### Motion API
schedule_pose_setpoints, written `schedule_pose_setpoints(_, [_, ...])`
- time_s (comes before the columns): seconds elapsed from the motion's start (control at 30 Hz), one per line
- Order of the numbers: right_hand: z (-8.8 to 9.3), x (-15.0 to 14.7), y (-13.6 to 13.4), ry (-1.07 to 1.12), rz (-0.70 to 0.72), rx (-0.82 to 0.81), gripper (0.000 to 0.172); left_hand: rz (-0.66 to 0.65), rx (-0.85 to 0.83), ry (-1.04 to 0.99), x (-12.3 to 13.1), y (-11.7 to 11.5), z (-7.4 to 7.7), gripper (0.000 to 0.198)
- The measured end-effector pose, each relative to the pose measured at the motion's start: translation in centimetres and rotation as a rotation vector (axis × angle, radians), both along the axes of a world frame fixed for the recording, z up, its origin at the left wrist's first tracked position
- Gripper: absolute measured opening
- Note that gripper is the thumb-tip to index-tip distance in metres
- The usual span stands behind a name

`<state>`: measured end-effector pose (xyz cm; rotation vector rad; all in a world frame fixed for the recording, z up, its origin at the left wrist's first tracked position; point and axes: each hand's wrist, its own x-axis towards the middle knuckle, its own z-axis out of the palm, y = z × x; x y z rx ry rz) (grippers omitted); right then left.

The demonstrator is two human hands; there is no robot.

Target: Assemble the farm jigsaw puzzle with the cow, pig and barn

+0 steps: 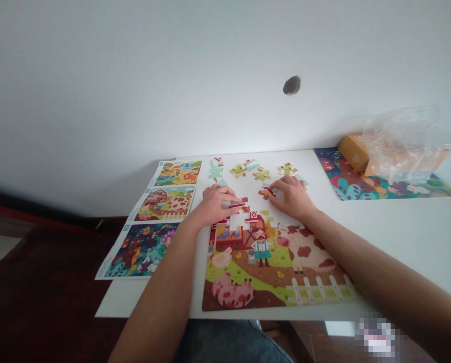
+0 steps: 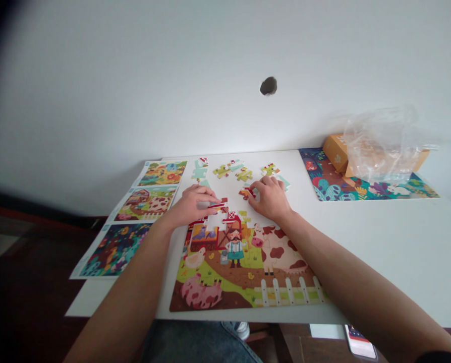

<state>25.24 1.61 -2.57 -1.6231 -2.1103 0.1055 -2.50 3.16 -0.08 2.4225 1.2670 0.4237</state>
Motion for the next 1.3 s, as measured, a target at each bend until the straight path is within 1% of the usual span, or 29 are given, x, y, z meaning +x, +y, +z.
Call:
schedule_pose_setpoints(0.13, [0.0, 0.0, 0.0, -0.005, -0.005, -0.008, 0.026, 0.017, 0.014, 0.012, 0.1, 0.0, -0.1, 0.022])
schedule_pose_setpoints(0.2, [0.0, 0.0, 0.0, -0.005, -0.006, -0.008, 0.025, 0.059, 0.056, 0.011, 0.3, 0.0, -0.4, 0.023])
schedule_pose_setpoints(0.3, [0.1, 0.0, 0.0, -0.001, -0.002, -0.009, 0.025, 0.158, 0.124, 0.004, 0.3, 0.2, -0.9, 0.021])
schedule_pose_setpoints(0.4, [0.2, 0.0, -0.1, 0.003, -0.001, -0.011, 0.025, 0.216, 0.145, 0.002, 0.3, 0.4, -1.1, 0.021])
schedule_pose_setpoints(0.47, [0.2, 0.0, -0.1, 0.001, -0.002, -0.014, 0.025, 0.211, 0.136, 0.0, 0.4, 0.3, -1.1, 0.017])
schedule_pose_setpoints(0.63, [0.2, 0.0, 0.0, -0.003, -0.004, -0.012, 0.024, 0.151, 0.095, 0.01, 0.8, -0.3, -0.5, 0.029])
schedule_pose_setpoints(0.77, [0.2, -0.1, 0.0, -0.002, -0.001, -0.013, 0.025, 0.134, 0.04, 0.011, 1.1, -0.6, 0.0, 0.025])
schedule_pose_setpoints(0.9, [0.0, 0.0, 0.0, -0.003, -0.004, -0.014, 0.026, 0.121, 0.002, -0.011, 1.4, -0.5, -0.1, 0.024])
schedule_pose_setpoints(1.03, [-0.2, 0.0, 0.1, -0.011, -0.004, -0.003, 0.027, 0.116, -0.002, -0.044, 1.5, -0.5, -0.3, 0.028])
schedule_pose_setpoints(1.1, [-0.2, 0.1, 0.1, -0.014, -0.004, 0.001, 0.026, 0.115, -0.044, -0.094, 1.5, -0.6, -0.1, 0.026])
schedule_pose_setpoints(1.2, [-0.1, 0.1, 0.1, -0.013, -0.002, -0.002, 0.026, 0.108, -0.148, -0.229, 1.2, -0.7, 0.5, 0.019])
schedule_pose_setpoints(1.3, [-0.1, 0.0, 0.1, -0.008, -0.003, -0.002, 0.026, 0.074, -0.238, -0.331, 0.7, -0.8, 1.2, 0.021])
